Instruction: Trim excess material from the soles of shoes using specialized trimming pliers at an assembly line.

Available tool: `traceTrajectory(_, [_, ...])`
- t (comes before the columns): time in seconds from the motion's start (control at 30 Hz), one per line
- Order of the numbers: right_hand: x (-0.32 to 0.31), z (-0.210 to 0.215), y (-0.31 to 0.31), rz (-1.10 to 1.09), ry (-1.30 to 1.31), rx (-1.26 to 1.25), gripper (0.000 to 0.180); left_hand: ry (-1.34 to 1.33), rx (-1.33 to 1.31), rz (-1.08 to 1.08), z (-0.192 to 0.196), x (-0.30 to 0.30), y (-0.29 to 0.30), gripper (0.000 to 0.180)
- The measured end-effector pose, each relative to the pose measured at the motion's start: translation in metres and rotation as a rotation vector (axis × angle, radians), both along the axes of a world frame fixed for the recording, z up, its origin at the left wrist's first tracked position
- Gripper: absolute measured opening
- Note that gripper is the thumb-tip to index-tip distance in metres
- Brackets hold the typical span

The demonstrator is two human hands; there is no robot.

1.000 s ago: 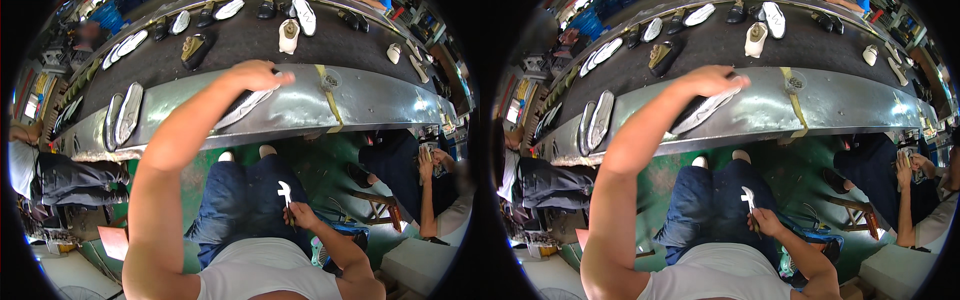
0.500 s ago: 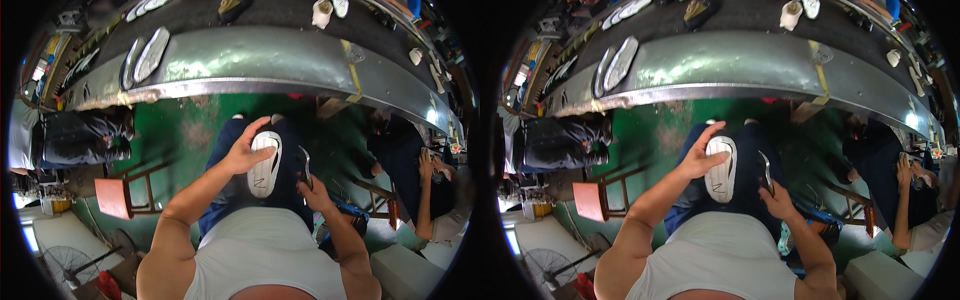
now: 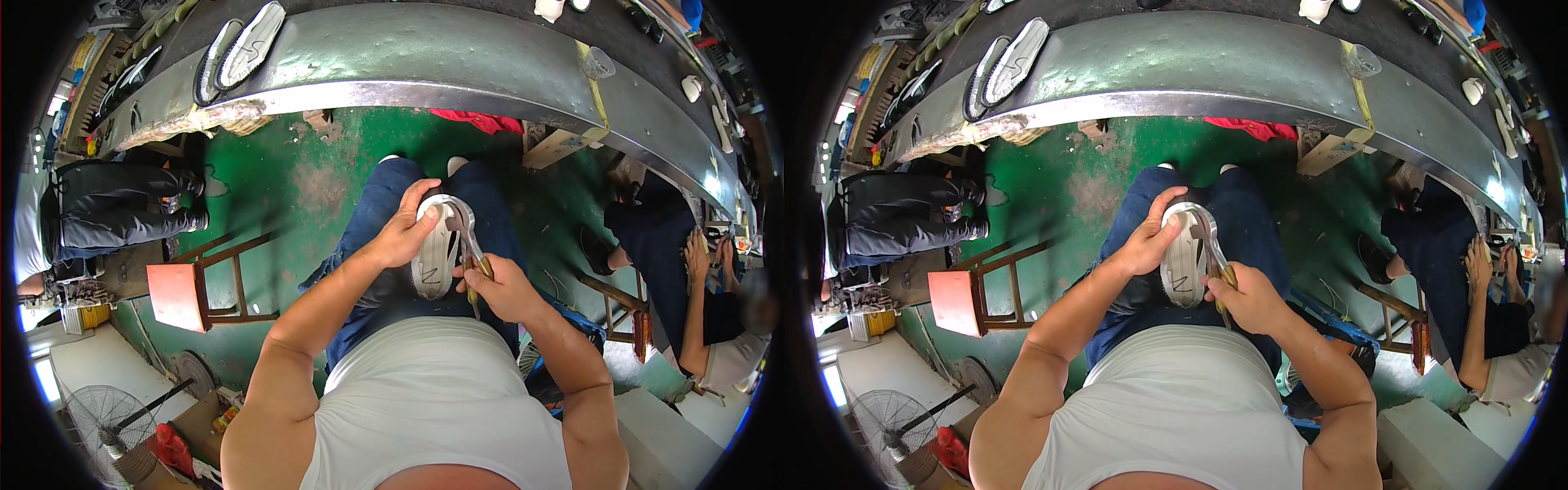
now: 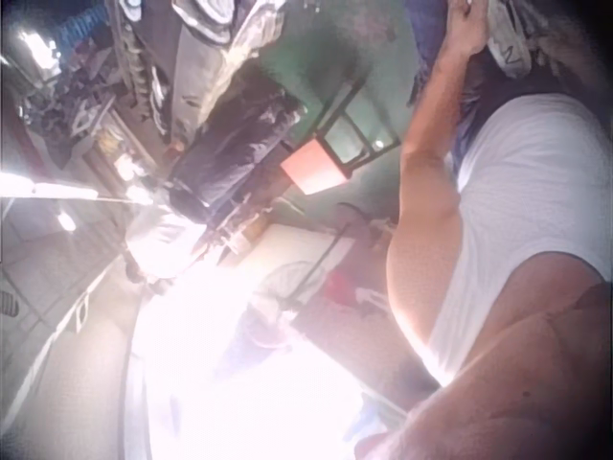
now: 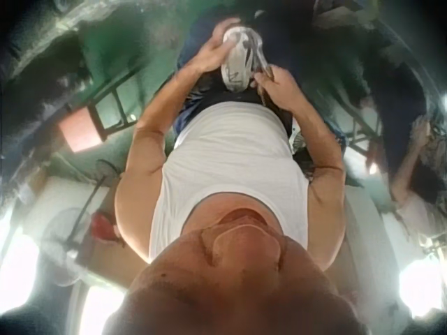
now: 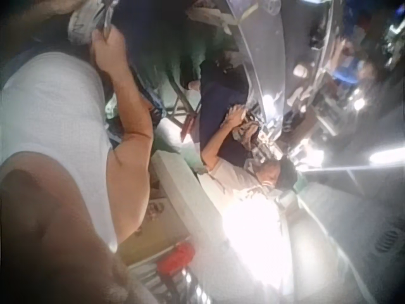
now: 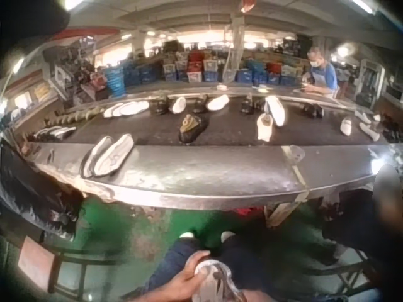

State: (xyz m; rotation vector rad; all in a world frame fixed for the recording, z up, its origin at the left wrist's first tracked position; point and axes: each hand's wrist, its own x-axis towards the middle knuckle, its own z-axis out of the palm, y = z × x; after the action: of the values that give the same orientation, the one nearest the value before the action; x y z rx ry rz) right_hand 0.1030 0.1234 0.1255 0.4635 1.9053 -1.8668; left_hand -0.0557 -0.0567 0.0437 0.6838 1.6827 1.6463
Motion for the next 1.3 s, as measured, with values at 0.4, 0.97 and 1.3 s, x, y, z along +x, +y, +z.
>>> traceTrajectory(0.4, [-0.048,-0.073,0.011,0.124,0.248,0.507,0.025,0.117,-0.135,0.168,-0.031,-0.026,0.016,0.042])
traceTrajectory(0.97, [-0.061,-0.014,0.049,0.02,-0.278,-0.125,0.018,0.205,-0.405,-0.488,0.022,-0.081,0.038,0.061])
traceTrajectory(1.3, [-0.062,-0.045,0.049,0.152,0.065,0.514,0.033,0.527,-0.336,-0.308,-0.003,-0.073,0.034,0.05])
